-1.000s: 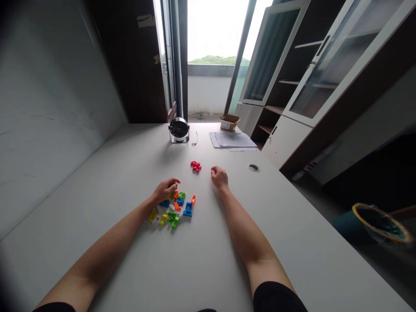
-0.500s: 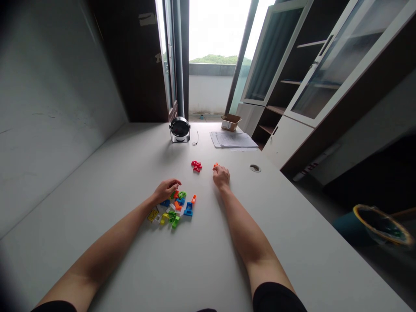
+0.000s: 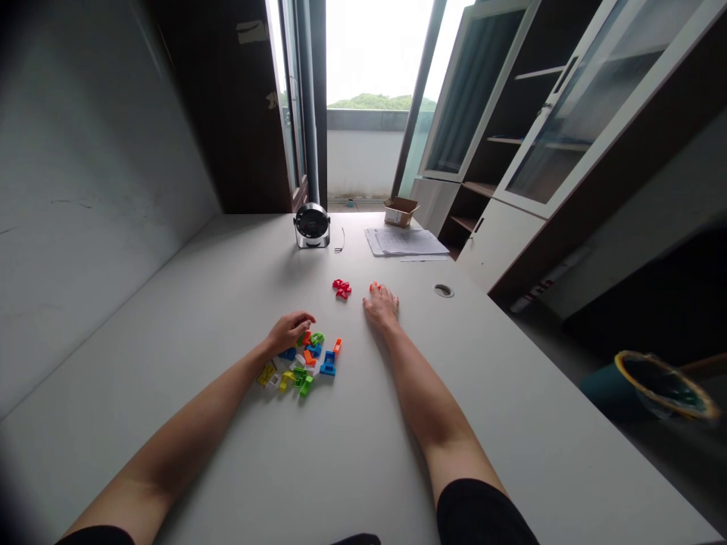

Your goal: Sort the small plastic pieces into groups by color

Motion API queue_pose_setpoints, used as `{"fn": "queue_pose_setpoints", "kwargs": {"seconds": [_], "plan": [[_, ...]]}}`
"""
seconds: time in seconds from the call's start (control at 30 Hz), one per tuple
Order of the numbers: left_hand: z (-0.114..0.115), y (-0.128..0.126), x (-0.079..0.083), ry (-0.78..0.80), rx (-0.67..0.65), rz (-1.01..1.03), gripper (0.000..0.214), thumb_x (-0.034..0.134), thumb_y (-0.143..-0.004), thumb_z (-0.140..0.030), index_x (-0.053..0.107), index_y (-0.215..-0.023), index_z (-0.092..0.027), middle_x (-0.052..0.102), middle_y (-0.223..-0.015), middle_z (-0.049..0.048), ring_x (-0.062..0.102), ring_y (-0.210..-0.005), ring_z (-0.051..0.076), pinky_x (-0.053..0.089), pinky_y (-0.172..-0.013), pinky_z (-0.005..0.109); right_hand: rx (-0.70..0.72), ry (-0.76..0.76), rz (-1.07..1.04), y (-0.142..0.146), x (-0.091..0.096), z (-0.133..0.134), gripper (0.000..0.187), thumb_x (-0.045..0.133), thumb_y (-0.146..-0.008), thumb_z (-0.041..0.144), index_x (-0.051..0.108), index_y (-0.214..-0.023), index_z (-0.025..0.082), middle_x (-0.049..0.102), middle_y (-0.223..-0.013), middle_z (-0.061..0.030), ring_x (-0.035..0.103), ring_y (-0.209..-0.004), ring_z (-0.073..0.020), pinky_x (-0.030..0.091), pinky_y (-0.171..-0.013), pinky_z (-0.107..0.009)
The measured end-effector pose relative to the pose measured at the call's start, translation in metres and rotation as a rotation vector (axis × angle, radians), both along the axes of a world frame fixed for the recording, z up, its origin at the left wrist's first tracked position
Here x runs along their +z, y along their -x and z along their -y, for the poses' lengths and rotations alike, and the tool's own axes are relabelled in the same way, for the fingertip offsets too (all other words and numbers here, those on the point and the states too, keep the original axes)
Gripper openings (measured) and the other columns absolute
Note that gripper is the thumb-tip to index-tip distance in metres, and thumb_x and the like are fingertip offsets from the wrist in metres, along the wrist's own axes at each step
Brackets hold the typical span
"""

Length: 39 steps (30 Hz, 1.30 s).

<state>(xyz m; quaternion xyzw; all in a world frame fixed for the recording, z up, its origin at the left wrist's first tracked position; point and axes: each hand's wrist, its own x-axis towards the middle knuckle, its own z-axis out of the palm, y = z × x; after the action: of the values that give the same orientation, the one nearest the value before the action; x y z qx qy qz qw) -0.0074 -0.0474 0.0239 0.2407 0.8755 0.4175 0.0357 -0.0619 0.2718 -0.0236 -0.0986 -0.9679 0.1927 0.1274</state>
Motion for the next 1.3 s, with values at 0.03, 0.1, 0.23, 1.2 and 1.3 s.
{"fn": "queue_pose_setpoints", "kwargs": {"seconds": [0.03, 0.1, 0.23, 1.2, 1.3], "plan": [[0.0, 0.0, 0.0, 0.002, 0.004, -0.001, 0.033, 0.044, -0.09, -0.035, 0.071, -0.101, -0.021, 0.068, -0.082, 0.001, 0.058, -0.071, 0.012, 0.042, -0.066, 0.02, 0.015, -0.001, 0.005, 0.0, -0.001, 0.0, 0.055, 0.053, -0.092, 0.041, 0.047, -0.144, 0.026, 0.038, -0.154, -0.0129, 0.033, -0.141, -0.0305, 0.019, -0.117, -0.056], [0.0, 0.0, -0.001, 0.005, 0.01, -0.002, 0.032, 0.045, -0.09, -0.035, 0.071, -0.101, -0.02, 0.068, -0.081, 0.0009, 0.057, -0.071, 0.012, 0.042, -0.066, 0.02, 0.055, 0.001, 0.026, 0.0, -0.002, -0.002, 0.056, 0.051, -0.093, 0.041, 0.044, -0.147, 0.027, 0.035, -0.156, -0.0117, 0.03, -0.143, -0.0303, 0.017, -0.118, -0.057], [0.0, 0.001, -0.002, -0.001, 0.004, -0.011, 0.032, 0.046, -0.09, -0.034, 0.072, -0.101, -0.021, 0.069, -0.083, 0.0008, 0.058, -0.072, 0.012, 0.042, -0.066, 0.02, 0.085, 0.015, 0.05, 0.0, -0.003, -0.002, 0.057, 0.049, -0.094, 0.041, 0.042, -0.149, 0.027, 0.032, -0.158, -0.011, 0.027, -0.145, -0.0301, 0.013, -0.119, -0.058], [-0.043, -0.059, 0.026, 0.392, -0.349, -0.308, 0.028, 0.065, -0.086, -0.045, 0.069, -0.108, -0.029, 0.064, -0.123, 0.0066, 0.057, -0.111, 0.025, 0.039, -0.103, 0.041, 0.084, 0.299, -0.319, -0.019, 0.023, 0.007, 0.028, 0.046, -0.091, 0.036, 0.069, -0.095, 0.022, 0.072, -0.092, -0.0029, 0.063, -0.079, -0.0179, 0.046, -0.08, -0.028], [-0.041, -0.055, 0.021, 0.379, -0.319, -0.316, 0.021, 0.06, -0.089, -0.036, 0.069, -0.105, -0.029, 0.065, -0.12, 0.006, 0.058, -0.108, 0.024, 0.04, -0.101, 0.039, 0.114, 0.316, -0.302, -0.021, 0.025, 0.01, 0.027, 0.047, -0.09, 0.035, 0.069, -0.096, 0.022, 0.073, -0.088, -0.0024, 0.064, -0.077, -0.0178, 0.046, -0.08, -0.028]]}}
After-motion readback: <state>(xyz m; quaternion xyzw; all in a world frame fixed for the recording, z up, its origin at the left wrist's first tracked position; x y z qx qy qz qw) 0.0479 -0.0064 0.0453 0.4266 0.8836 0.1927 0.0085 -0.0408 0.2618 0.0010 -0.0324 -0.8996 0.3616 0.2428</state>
